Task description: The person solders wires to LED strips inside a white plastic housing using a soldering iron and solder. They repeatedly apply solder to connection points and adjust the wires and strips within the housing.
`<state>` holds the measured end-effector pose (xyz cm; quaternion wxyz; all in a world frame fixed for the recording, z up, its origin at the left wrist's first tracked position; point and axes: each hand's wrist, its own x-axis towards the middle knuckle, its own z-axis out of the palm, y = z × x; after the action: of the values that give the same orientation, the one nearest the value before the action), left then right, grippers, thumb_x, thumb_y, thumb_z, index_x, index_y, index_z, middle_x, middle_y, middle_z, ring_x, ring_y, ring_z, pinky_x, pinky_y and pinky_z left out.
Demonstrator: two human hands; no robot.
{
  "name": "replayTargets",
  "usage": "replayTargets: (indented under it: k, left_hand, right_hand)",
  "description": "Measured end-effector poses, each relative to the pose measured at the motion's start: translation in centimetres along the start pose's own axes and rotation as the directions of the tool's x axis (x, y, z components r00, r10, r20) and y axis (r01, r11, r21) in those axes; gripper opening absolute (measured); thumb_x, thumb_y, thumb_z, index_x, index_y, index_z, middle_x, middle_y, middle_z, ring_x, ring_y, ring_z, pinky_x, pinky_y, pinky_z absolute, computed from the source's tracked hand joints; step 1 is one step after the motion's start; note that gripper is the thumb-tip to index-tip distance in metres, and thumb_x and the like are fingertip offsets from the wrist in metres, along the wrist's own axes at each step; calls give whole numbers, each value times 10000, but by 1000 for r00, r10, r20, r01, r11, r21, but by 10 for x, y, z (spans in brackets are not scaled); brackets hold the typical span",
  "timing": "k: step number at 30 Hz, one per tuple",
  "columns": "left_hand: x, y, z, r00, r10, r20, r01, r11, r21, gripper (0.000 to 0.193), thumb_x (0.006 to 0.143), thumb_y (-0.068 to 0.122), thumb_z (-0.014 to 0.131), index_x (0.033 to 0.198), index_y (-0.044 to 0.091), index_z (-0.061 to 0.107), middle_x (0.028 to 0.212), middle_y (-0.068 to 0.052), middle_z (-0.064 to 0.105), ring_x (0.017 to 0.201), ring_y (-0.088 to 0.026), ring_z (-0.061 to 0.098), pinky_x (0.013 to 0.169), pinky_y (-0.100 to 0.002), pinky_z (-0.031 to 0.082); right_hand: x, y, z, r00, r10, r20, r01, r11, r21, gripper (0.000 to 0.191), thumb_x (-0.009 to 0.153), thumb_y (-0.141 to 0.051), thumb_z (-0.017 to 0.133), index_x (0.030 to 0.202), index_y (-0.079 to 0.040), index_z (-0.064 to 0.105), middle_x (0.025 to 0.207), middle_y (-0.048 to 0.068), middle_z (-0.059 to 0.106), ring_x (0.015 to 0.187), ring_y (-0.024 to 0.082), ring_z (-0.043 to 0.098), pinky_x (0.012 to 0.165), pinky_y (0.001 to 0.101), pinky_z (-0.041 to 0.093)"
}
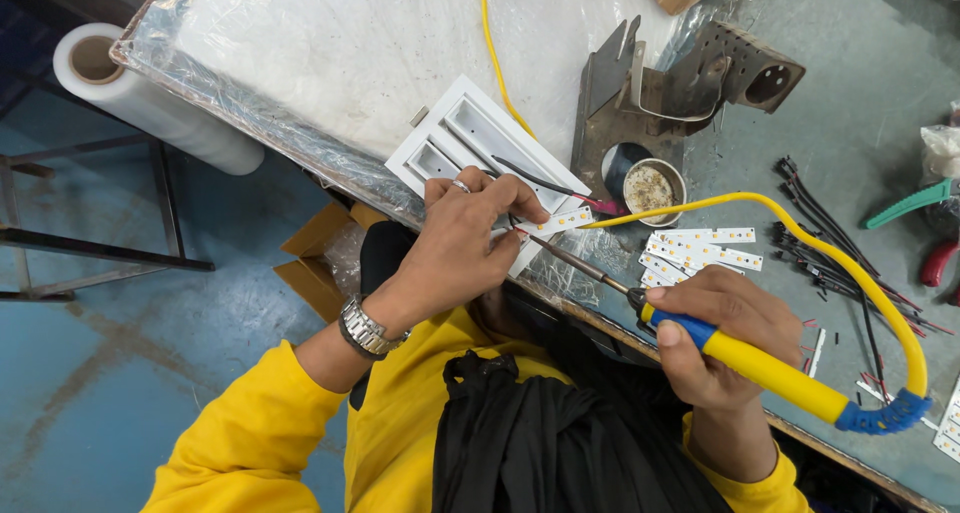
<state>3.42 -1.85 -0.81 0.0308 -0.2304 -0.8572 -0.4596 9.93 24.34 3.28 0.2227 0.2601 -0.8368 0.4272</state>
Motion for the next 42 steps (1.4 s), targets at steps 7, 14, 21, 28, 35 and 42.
replayTargets:
  k: [7, 14, 21, 28, 35, 42]
  left_hand:
    - [0, 3, -1, 1000, -14, 13, 14, 1000, 11, 248, 810, 75, 678, 1038, 174, 694, 829, 7, 657, 921, -198, 588, 871, -384, 304]
    - [-1, 2, 0, 1000, -8, 0, 8, 1000, 10, 263, 805, 64, 672, 1043, 176, 690, 800, 7, 652, 928, -196, 603, 906, -381, 311]
    - [-1, 1, 0, 1000, -2, -2, 2, 1000, 18, 256, 809, 69, 677, 1042, 173, 689, 786, 6, 650, 934, -201, 598, 889, -388, 308]
    - [-1, 2, 1, 1000, -20, 5, 20, 999, 30, 260, 804, 66, 674, 1041, 169, 693, 788, -8, 650, 926, -211, 586, 887, -389, 308]
    - [0, 2, 0, 1000, -6, 6, 6, 1000, 14, 258, 802, 67, 667, 1040, 164, 691, 799, -8, 661, 951, -211, 598, 903, -390, 312]
    - [0, 2, 1, 1000, 4, -7, -4, 1000, 6, 260, 798, 66, 665, 1038, 162, 690, 813, -1, 676, 938, -210, 603, 896, -387, 315]
  right_hand:
    - [2, 1, 0, 1000, -15, 17, 15, 1000, -6, 203, 840, -138, 688, 992, -4, 703, 788, 116, 664, 634, 195, 665, 600, 267, 513]
    - [3, 0, 4, 1000, -4, -5, 4, 1000, 15, 198, 816, -120, 686, 974, -4, 710, 767, 106, 658, 609, 182, 653, 581, 257, 508]
    - [4, -1, 4, 1000, 3, 6, -3, 1000, 19, 187, 824, -115, 684, 975, -7, 708, 776, 107, 664, 618, 179, 656, 589, 256, 509]
    - [4, 1, 4, 1000, -2, 6, 2, 1000, 16, 179, 843, -124, 681, 969, 1, 702, 772, 104, 668, 604, 177, 656, 579, 250, 508]
    - [3, 1, -2, 999, 20, -33, -19, 999, 46, 191, 902, -147, 686, 988, 24, 692, 804, 99, 678, 602, 170, 643, 581, 243, 494]
    - [2, 2, 0, 998, 62, -22, -61, 996, 69, 184, 894, -132, 685, 989, 25, 692, 744, 90, 673, 609, 169, 648, 597, 246, 505]
